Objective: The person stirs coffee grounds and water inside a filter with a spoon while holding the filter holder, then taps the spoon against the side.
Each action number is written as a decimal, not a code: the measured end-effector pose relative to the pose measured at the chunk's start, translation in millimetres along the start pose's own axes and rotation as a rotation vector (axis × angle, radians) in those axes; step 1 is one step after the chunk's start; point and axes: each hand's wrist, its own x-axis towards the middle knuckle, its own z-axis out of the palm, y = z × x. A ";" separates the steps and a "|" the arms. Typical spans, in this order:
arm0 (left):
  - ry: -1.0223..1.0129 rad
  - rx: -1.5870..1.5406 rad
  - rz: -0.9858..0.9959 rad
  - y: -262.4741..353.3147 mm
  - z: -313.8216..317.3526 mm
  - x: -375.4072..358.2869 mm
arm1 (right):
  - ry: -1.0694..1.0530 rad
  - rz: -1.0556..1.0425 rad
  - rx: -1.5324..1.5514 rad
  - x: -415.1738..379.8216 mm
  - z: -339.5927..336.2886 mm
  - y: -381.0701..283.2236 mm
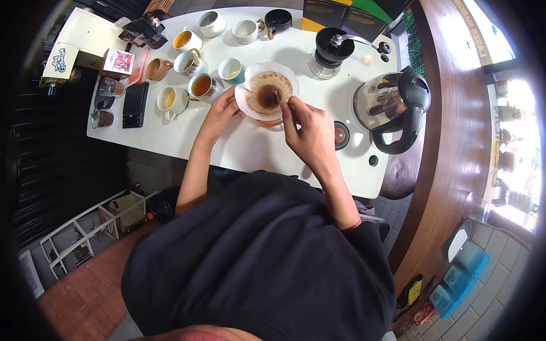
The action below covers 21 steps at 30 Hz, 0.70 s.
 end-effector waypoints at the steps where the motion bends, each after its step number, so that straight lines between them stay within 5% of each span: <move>1: -0.001 0.045 -0.013 -0.7 -0.1 0.1 | 0.013 -0.003 0.025 -1.0 -0.1 0.3; 21: -0.063 0.130 -0.009 10.5 -4.6 3.4 | -0.015 0.035 0.014 -1.0 -5.8 -1.0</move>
